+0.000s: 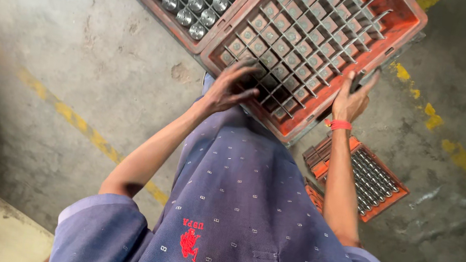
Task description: The person uses a T-shaped metal tool to pick up small cylindrical metal parts from a red crate and places them into a second red crate with a grid insert. The person repeats this action to fill the second crate, then moves the filled crate to a stack and retrieves another crate to continue the process.
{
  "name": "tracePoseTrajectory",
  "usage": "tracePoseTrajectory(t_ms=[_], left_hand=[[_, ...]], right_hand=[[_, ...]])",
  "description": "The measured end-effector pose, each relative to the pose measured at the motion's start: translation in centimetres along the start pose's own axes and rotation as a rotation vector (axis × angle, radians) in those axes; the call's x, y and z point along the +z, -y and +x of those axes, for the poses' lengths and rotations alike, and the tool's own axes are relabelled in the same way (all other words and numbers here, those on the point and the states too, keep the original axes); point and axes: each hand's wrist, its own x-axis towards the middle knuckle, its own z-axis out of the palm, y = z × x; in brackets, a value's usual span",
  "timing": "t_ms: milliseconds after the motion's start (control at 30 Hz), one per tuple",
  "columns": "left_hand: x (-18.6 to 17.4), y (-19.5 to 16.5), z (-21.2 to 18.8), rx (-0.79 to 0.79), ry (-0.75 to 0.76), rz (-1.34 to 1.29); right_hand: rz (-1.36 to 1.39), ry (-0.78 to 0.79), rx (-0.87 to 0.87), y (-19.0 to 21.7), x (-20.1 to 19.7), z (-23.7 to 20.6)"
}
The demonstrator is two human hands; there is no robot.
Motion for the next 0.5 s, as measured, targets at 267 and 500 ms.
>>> tracePoseTrajectory(t_ms=[267, 500], left_hand=[[-16.6, 5.3, 2.3, 0.093, 0.131, 0.551], [-19.1, 10.7, 7.7, 0.518, 0.480, 0.823]], right_hand=[[1.701, -0.109, 0.421, -2.5, -5.3, -1.6], [1.794, 0.146, 0.540, 3.6, -0.8, -10.5]])
